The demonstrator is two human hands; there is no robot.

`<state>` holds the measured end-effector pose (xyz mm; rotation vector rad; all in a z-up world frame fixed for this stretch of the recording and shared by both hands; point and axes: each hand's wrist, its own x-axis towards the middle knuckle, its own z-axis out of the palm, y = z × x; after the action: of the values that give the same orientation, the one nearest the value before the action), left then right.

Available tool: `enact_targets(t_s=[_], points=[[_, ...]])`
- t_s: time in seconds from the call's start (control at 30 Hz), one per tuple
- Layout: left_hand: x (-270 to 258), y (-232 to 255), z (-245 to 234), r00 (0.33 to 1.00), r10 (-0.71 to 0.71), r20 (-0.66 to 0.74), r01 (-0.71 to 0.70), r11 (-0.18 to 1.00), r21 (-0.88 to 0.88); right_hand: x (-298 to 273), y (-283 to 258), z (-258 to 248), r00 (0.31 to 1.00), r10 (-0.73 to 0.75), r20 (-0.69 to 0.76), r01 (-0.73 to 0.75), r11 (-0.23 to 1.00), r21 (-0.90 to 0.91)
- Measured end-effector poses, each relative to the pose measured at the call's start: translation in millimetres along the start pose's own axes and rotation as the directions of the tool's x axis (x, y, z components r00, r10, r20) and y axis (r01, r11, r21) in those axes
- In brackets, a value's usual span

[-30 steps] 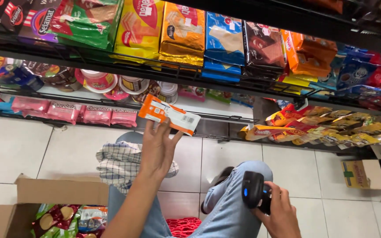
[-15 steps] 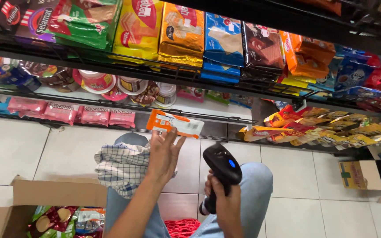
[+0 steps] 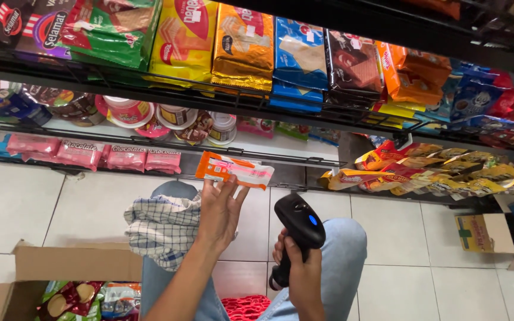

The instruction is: Scanning snack bars and placing them on the shelf in a grocery store.

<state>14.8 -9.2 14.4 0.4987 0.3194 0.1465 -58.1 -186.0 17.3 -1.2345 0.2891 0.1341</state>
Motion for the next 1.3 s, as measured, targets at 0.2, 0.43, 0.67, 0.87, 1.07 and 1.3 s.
enact_targets(t_s=[0.2, 0.43, 0.67, 0.87, 1.07, 1.3], points=[[5, -11, -12, 1.0, 0.009, 0.001, -0.009, 1.0, 0.0, -3, 3, -23, 0.999, -0.042, 0.028, 0.041, 0.999, 0.021], [3, -13, -10, 1.0, 0.02, -0.009, -0.02, 1.0, -0.014, -8, 6, -19, 0.999, -0.016, 0.029, 0.018, 0.999, -0.037], [2, -10, -9, 1.0, 0.019, -0.007, -0.019, 1.0, -0.007, -8, 4, -13, 0.999, -0.015, 0.029, 0.017, 0.997, -0.078], [0, -4, -4, 1.0, 0.018, -0.007, -0.018, 1.0, -0.021, -2, 22, -56, 0.999, -0.036, -0.038, 0.02, 0.935, -0.354], [3, -1, -20, 0.997, -0.074, 0.037, 0.076, 0.995, -0.069, 0, -47, -85, 0.928, -0.361, 0.098, 0.253, 0.413, -0.875], [-13, 23, 22, 0.961, -0.23, 0.155, 0.223, 0.973, 0.066, 3, -48, -161, 0.979, -0.202, 0.013, 0.035, 0.104, -0.994]])
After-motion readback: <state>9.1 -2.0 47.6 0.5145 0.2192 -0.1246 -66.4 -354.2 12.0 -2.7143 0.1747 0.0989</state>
